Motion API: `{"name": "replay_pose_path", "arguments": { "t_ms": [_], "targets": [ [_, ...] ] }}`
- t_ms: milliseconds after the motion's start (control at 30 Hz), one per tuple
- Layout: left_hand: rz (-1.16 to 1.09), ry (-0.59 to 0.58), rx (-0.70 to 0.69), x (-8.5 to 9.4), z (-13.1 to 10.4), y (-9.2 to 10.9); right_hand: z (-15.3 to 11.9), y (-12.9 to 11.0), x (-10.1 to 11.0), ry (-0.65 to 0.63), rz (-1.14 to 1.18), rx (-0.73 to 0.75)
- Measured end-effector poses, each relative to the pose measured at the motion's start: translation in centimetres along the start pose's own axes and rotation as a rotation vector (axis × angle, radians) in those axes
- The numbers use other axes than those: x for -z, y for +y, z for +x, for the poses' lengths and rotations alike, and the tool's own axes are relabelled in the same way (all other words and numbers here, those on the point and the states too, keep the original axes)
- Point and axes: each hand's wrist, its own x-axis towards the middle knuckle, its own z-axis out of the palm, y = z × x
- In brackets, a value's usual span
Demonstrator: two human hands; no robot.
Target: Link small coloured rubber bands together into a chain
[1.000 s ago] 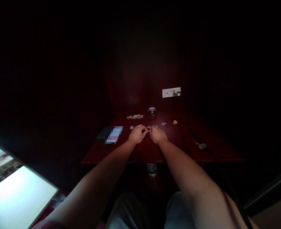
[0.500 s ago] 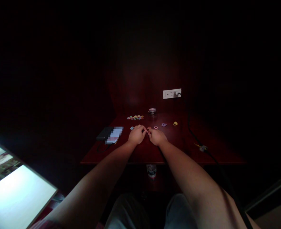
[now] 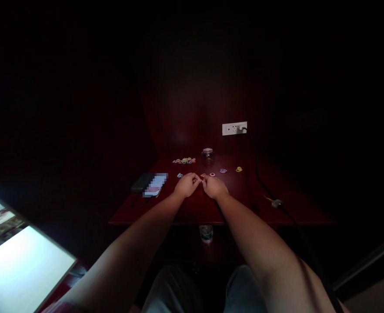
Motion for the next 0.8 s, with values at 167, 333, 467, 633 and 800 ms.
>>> {"name": "replay_pose_path", "arguments": {
  "t_ms": [167, 333, 467, 633, 800],
  "targets": [
    [-0.01, 0.013, -0.006, -0.26, 0.08, -0.19, 0.0, -0.08, 0.24, -0.004, 0.014, -0.004],
    [-0.015, 0.019, -0.027, -0.3, 0.06, -0.2, 0.05, -0.03, 0.14, -0.009, 0.009, -0.018],
    [-0.006, 0.013, -0.035, -0.26, 0.0, -0.15, 0.14, 0.09, -0.05, -0.003, 0.007, -0.02],
    [0.021, 0.006, -0.032, -0.14, -0.07, -0.07, 0.19, 0.22, -0.04, 0.001, 0.012, -0.013],
    [0.056, -0.01, -0.036, -0.06, -0.12, 0.05, 0.12, 0.14, 0.17, 0.01, 0.032, -0.017]
  ]
}}
